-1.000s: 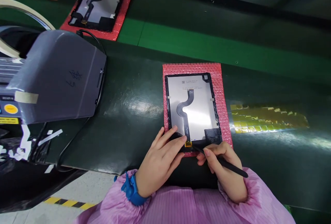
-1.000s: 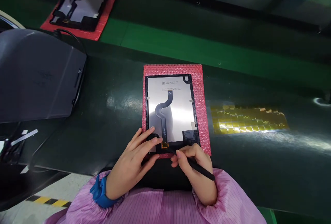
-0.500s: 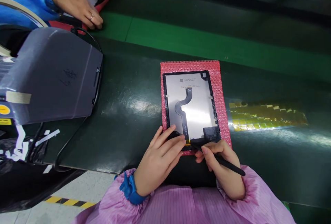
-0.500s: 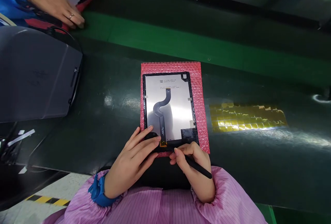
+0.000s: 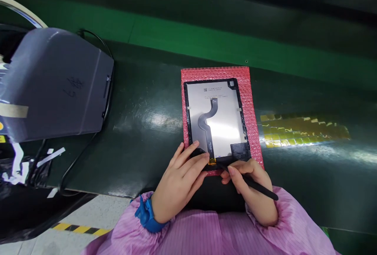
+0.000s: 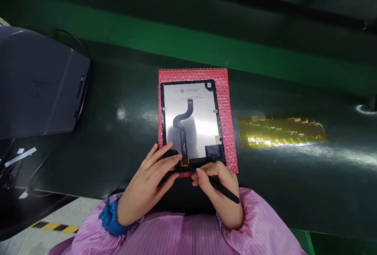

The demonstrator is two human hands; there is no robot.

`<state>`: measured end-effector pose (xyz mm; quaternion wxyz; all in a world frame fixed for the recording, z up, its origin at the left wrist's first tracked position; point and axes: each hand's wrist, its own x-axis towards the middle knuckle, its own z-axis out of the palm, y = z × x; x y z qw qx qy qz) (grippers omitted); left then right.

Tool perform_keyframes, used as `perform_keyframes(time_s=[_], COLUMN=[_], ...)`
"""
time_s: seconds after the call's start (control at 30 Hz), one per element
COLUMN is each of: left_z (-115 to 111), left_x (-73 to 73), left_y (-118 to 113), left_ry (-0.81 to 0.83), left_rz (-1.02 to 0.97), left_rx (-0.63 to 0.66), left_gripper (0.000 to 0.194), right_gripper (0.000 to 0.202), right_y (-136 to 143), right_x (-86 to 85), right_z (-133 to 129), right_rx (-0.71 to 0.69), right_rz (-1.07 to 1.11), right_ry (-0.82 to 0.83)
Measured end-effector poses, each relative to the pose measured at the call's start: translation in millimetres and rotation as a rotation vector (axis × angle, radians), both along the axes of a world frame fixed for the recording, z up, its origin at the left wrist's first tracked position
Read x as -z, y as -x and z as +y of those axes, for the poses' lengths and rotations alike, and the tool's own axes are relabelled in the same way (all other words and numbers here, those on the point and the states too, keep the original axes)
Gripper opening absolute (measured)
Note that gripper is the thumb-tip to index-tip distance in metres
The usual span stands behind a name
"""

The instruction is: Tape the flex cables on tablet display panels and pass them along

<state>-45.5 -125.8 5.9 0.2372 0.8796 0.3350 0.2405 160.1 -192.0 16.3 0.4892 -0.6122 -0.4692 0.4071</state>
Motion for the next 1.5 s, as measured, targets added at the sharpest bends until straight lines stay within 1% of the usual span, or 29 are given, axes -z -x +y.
perform_keyframes(time_s=[0.23,0.57,0.8,1.03,1.13,1.3,1.5], left_z=[0.3,0.2,0.2,-0.3,0.1,1.0,1.0], left_x=[-0.1,0.0,-0.1,0.4,0.7,0.3,-0.3], left_y=[0.0,0.6,0.4,0.5,0.2,-0.1,0.0], left_ry=[-0.002,0.028,0.013,0.009,-0.003,-0.010,-0.003], left_rz=[-0.002,-0.006,0.001,-0.004,-0.006,-0.008,-0.001], left_rx=[-0.001,0.002,0.005,0.005,0.006,0.004,0.008], left_gripper=[0.034,0.037,0.033,0.032,0.032,0.030,0.032], right_gripper=[0.019,0.019,0.018,0.020,0.018,0.019,0.018], right_y=[0.1,1.3,1.7,2.8,2.9,2.3,1.6], right_x=[1.9,-2.2,0.7,3.8,3.7,3.2,1.8], right_z=[-2.3,0.9,-4.8,-5.4,-4.3,-1.5,-1.9], right_rx=[0.012,0.020,0.042,0.031,0.021,-0.023,-0.020], right_rz=[-0.019,-0.092,0.037,0.051,0.026,-0.085,-0.143], right_ry=[0.006,-0.004,-0.037,-0.074,-0.077,-0.072,-0.069])
